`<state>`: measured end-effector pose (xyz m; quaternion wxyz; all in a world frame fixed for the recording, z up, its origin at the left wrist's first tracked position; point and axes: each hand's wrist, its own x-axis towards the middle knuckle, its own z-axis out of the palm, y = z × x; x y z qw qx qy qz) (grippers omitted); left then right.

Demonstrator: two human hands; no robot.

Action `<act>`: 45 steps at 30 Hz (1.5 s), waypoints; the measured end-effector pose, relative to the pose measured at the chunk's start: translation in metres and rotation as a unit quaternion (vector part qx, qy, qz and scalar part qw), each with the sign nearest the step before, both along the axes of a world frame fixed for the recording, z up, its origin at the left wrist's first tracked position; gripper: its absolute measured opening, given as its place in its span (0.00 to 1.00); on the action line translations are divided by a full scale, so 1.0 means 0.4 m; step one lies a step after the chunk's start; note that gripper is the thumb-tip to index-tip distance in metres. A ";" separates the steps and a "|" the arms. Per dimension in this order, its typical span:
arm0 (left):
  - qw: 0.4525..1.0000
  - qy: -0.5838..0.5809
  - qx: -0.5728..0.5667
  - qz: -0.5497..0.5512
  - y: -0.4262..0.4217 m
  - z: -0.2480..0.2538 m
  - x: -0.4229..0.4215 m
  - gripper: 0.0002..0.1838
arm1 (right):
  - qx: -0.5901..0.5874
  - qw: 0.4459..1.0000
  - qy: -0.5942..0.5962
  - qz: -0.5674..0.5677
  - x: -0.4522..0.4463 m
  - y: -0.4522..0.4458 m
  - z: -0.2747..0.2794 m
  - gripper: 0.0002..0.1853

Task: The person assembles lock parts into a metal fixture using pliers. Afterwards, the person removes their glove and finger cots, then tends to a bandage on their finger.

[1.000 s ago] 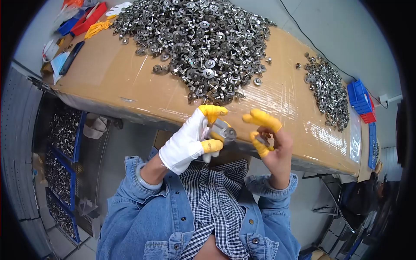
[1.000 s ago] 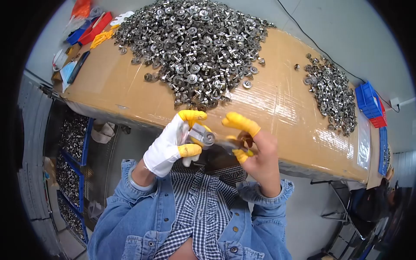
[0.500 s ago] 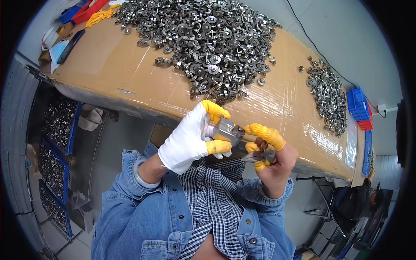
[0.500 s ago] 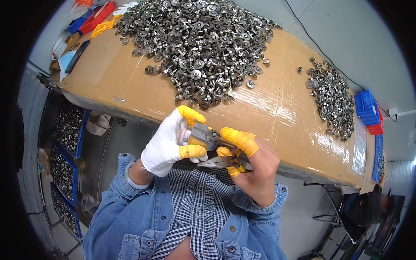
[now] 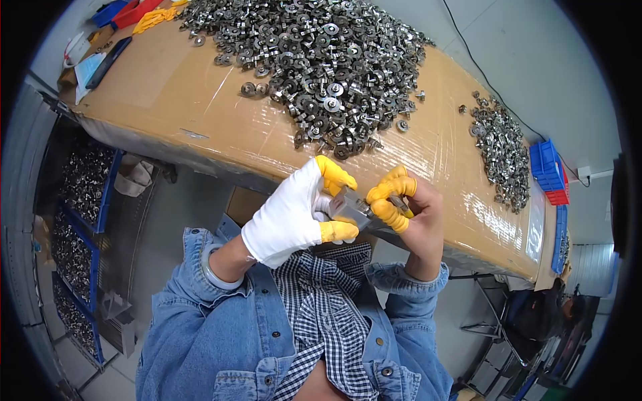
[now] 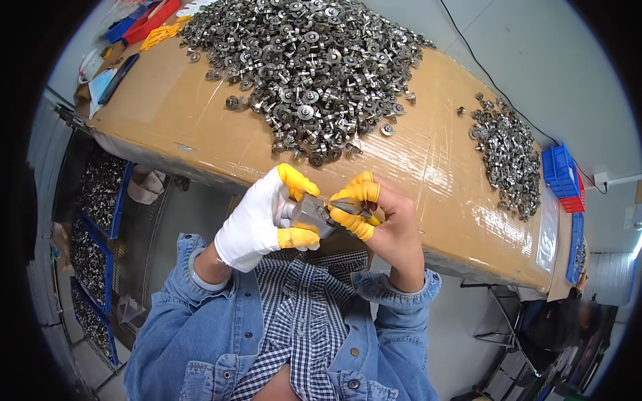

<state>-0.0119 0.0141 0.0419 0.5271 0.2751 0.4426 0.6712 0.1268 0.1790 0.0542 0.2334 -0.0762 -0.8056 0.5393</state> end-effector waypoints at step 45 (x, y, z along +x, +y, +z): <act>0.989 0.093 0.118 -0.002 0.004 -0.041 -0.009 0.24 | 0.280 0.952 0.090 -0.090 0.024 -0.057 0.025 0.15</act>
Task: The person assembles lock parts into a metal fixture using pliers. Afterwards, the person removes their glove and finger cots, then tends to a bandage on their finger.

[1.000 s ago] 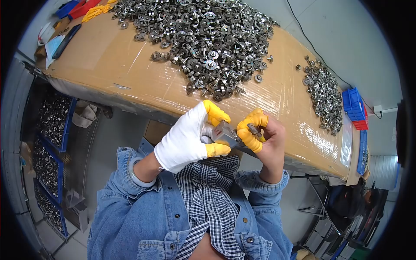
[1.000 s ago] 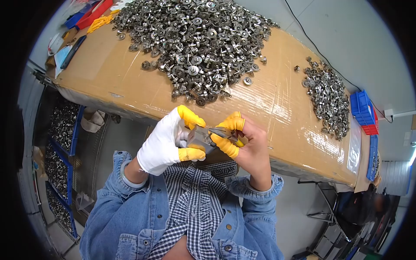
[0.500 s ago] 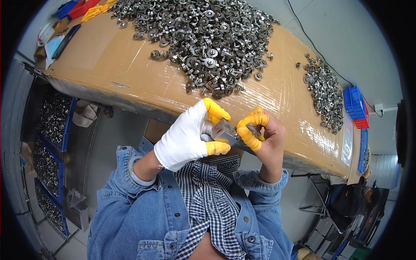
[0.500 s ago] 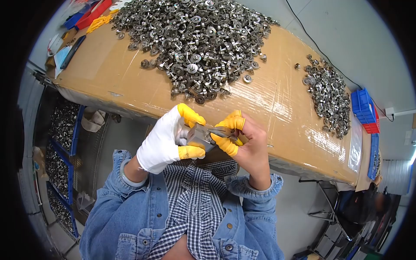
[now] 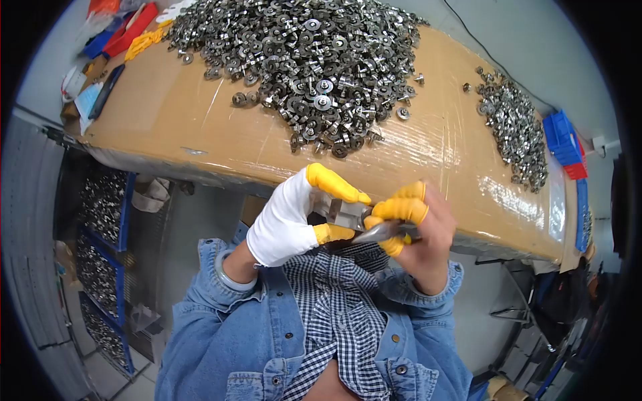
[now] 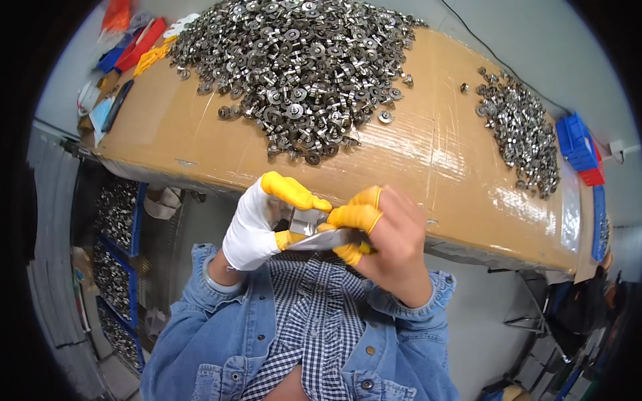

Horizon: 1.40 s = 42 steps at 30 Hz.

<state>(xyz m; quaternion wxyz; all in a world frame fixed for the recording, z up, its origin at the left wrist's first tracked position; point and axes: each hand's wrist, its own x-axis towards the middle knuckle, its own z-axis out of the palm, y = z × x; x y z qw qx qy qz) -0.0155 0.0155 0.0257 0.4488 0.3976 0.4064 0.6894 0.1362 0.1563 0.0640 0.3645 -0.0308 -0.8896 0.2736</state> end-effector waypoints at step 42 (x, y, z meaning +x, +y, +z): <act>0.989 0.093 0.113 -0.025 0.027 -0.008 -0.006 0.14 | 0.233 0.971 0.001 -0.048 0.057 -0.046 0.040 0.14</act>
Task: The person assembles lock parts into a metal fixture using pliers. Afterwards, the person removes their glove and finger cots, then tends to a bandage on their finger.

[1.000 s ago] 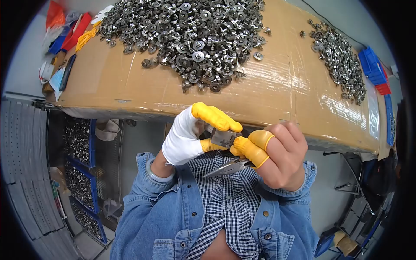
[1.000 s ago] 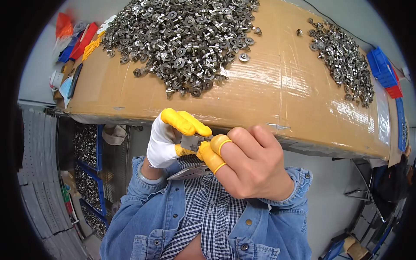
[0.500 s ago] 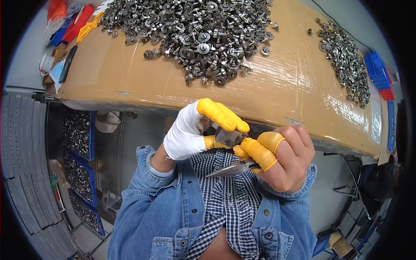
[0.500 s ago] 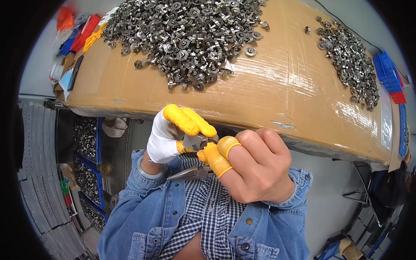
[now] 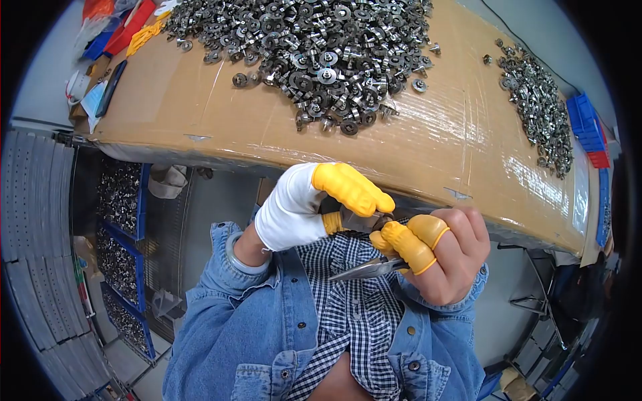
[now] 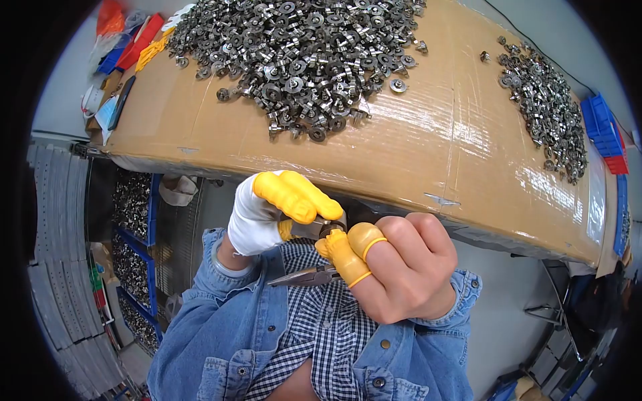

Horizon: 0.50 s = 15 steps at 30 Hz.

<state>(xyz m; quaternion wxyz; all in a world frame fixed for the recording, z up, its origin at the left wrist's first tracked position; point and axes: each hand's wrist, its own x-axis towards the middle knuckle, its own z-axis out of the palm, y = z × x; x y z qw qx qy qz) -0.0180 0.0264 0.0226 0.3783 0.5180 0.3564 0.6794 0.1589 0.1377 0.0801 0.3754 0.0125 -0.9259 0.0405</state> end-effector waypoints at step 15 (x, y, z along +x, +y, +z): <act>0.985 -0.158 -0.033 -0.062 -0.008 -0.035 0.021 0.19 | -0.026 1.000 -0.008 -0.012 0.003 -0.003 0.004 0.15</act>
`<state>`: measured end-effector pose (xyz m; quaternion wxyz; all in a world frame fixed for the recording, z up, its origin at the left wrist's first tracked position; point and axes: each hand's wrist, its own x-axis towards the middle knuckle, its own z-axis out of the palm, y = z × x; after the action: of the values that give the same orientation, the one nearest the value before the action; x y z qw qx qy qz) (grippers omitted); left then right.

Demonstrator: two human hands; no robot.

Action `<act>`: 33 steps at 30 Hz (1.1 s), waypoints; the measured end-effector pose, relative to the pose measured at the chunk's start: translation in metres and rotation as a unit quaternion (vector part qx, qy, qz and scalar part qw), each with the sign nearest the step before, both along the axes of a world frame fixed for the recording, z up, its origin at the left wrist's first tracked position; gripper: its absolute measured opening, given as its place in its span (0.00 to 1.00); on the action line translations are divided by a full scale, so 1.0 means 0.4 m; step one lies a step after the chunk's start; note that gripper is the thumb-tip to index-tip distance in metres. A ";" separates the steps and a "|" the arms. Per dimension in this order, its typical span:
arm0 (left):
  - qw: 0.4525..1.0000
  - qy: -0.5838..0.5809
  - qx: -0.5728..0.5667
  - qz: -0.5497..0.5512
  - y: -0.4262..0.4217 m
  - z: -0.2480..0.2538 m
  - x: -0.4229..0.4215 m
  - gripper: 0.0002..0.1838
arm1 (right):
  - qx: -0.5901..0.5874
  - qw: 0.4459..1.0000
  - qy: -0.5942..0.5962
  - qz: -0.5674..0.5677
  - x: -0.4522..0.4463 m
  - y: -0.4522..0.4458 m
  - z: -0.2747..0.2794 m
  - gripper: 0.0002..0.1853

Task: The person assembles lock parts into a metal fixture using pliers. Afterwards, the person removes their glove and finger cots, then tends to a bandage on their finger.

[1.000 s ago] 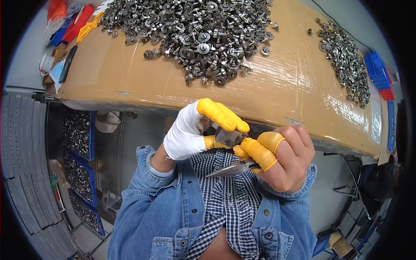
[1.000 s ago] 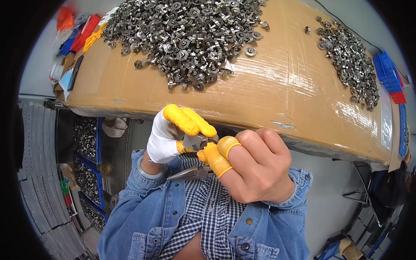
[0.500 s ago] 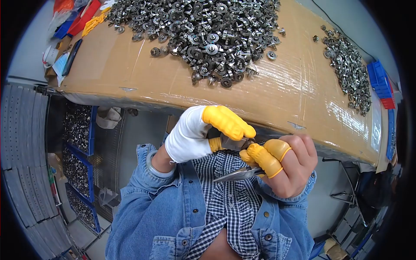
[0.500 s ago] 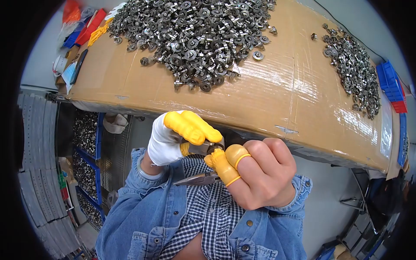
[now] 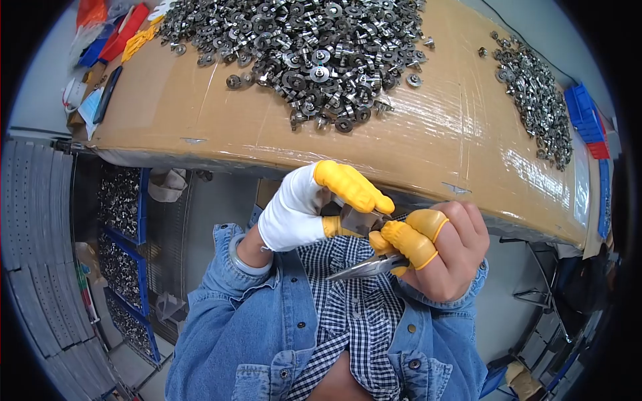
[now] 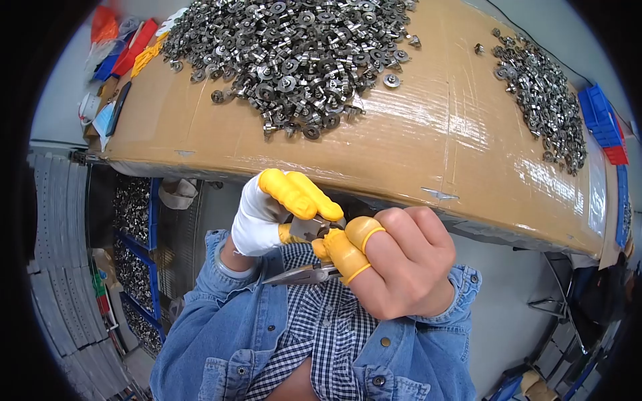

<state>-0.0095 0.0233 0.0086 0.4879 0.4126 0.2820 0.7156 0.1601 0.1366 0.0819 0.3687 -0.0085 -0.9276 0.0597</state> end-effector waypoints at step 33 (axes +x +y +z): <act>0.928 0.261 -0.180 0.195 0.031 0.035 0.014 0.28 | -0.507 0.854 -0.076 0.088 -0.060 0.132 -0.093 0.13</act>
<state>-0.0038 0.0358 0.0225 0.3145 0.4269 0.5981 0.6009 0.1362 0.1893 0.0446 0.2347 -0.1173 -0.7905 0.5535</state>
